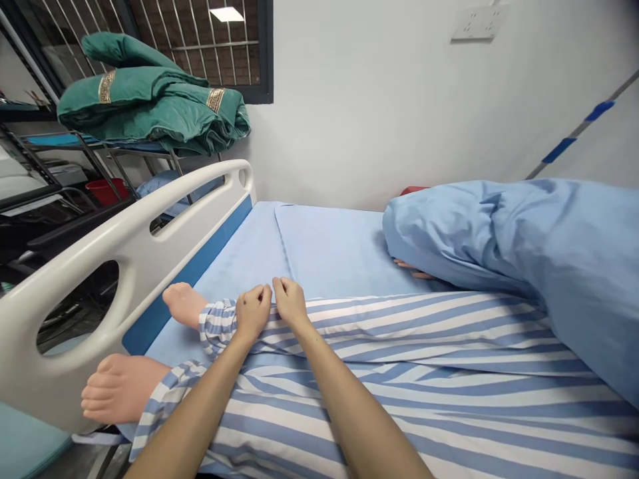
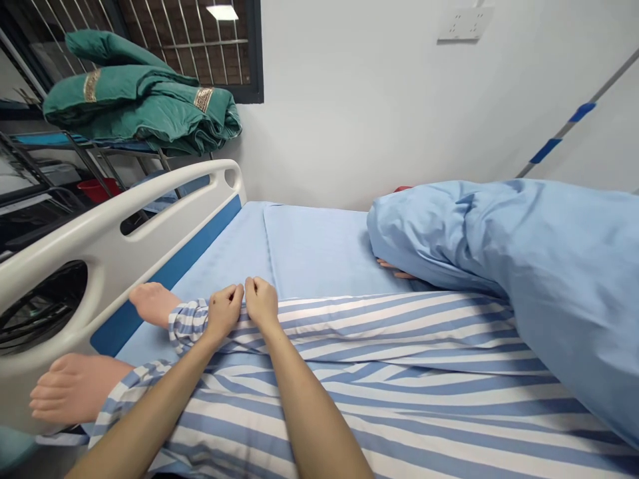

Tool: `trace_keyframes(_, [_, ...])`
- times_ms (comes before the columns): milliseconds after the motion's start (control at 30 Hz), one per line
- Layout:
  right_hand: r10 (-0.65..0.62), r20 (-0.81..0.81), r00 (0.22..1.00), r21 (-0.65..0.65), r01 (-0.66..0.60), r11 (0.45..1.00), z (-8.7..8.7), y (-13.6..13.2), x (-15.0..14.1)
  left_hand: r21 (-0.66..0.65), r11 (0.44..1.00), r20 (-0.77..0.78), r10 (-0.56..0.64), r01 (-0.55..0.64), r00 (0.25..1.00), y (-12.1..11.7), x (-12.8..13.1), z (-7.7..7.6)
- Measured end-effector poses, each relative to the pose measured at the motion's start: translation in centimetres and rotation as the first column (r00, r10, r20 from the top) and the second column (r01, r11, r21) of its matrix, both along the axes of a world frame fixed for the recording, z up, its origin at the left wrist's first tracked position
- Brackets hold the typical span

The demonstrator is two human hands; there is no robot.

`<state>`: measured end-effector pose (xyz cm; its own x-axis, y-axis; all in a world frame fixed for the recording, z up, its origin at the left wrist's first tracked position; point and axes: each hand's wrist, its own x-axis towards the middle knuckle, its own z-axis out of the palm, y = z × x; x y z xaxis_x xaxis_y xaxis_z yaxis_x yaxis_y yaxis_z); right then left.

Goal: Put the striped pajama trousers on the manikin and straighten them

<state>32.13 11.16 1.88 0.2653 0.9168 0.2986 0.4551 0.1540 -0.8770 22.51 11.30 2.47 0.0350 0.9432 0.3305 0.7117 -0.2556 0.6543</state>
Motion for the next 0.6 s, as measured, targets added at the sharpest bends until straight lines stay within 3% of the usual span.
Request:
trace_keyframes(133, [0.013,-0.163,0.987,0.012,-0.011,1.0,0.4,0.1,0.5,0.049,0.999,0.289,0.008,-0.023,0.957,0.5,2.4,2.1])
trace_keyframes(233, [-0.006,-0.321,0.947,0.014,0.011,1.0,0.3,0.3,1.0,-0.039,0.997,0.486,0.08,-0.07,0.87,0.7,4.5,2.1])
trace_keyframes(300, [-0.025,-0.403,0.915,0.008,0.031,0.999,0.1,0.5,1.2,-0.087,0.992,0.479,0.125,-0.094,0.869,0.6,5.3,1.2])
trace_keyframes(433, [-0.072,-0.471,0.879,0.0,0.082,0.997,0.0,0.8,1.3,-0.06,0.996,0.327,0.082,-0.065,0.942,0.2,5.6,-0.6])
trace_keyframes(600, [-0.177,-0.515,0.839,-0.063,0.169,0.984,2.5,-0.9,1.8,-0.09,0.995,0.191,0.061,-0.044,0.98,0.0,5.5,-0.4])
